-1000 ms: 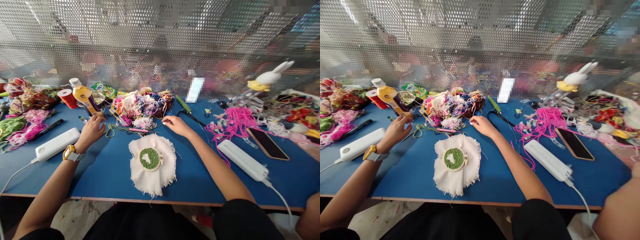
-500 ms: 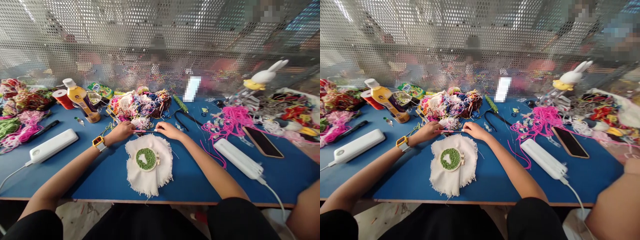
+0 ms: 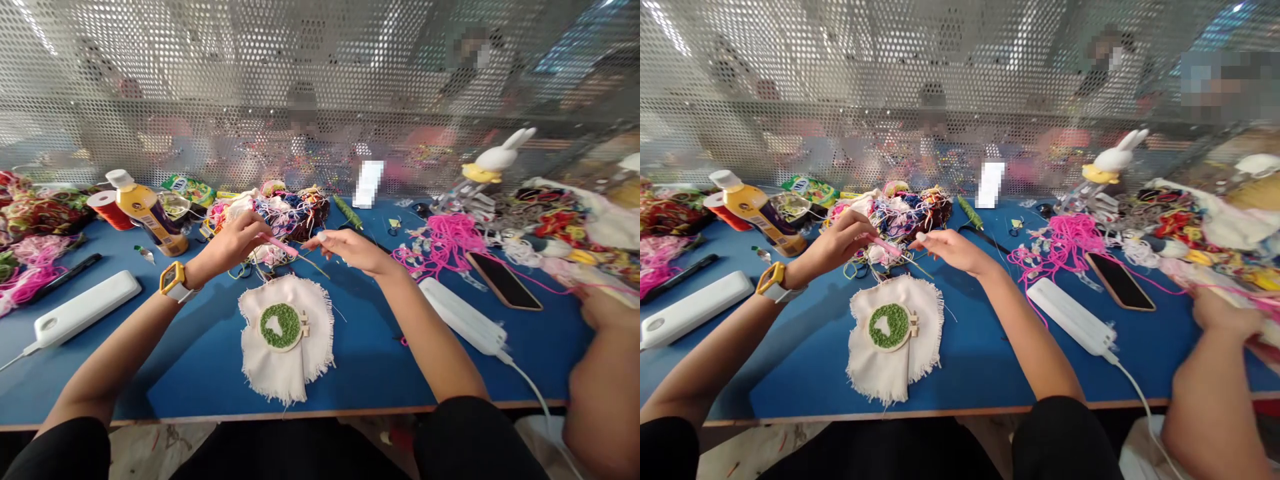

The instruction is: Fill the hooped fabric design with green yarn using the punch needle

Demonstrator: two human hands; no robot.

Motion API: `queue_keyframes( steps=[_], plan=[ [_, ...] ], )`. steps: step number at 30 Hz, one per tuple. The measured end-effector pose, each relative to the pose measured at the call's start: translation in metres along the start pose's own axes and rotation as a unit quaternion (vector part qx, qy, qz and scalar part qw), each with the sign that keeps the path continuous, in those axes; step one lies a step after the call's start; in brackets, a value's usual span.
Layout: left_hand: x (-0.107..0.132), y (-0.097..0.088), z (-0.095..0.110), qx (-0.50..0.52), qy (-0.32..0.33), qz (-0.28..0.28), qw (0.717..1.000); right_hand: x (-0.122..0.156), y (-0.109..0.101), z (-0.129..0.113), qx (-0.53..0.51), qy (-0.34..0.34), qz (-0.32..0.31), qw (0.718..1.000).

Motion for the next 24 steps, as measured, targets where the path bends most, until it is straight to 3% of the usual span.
queue_keyframes(
  steps=[3,7,10,12,17,21,24],
  plan=[
    [-0.024,0.0,0.005,-0.043,0.051,-0.022,0.998,-0.005,0.009,-0.008,-0.062,0.003,-0.054,0.997],
    [-0.05,0.0,0.009,-0.059,0.074,-0.07,0.993,-0.028,0.008,-0.005,-0.096,0.026,-0.076,0.992],
    [-0.06,-0.006,0.016,-0.105,0.046,0.02,0.993,-0.054,-0.005,0.003,-0.13,0.033,-0.08,0.988],
    [-0.06,-0.006,0.02,-0.12,0.038,0.083,0.989,-0.073,-0.016,0.008,-0.16,0.022,-0.047,0.986],
    [-0.052,0.023,0.014,-0.086,0.09,0.048,0.991,-0.113,-0.018,0.016,-0.208,0.009,0.012,0.978],
    [-0.049,0.041,-0.006,-0.027,0.079,0.088,0.993,-0.121,-0.003,0.022,-0.222,0.016,0.01,0.975],
    [-0.049,0.042,-0.012,0.064,0.075,0.115,0.988,-0.119,0.0,0.027,-0.225,0.014,-0.009,0.974]
  ],
)
Point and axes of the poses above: each hand's wrist, its own x-axis away from the middle knuckle, its own y-axis out of the palm, z = x × y, the point moved 2 cm from there along -x, towards the middle knuckle, and after that the axes turned 5 degrees about x, right-handed, at the moved point
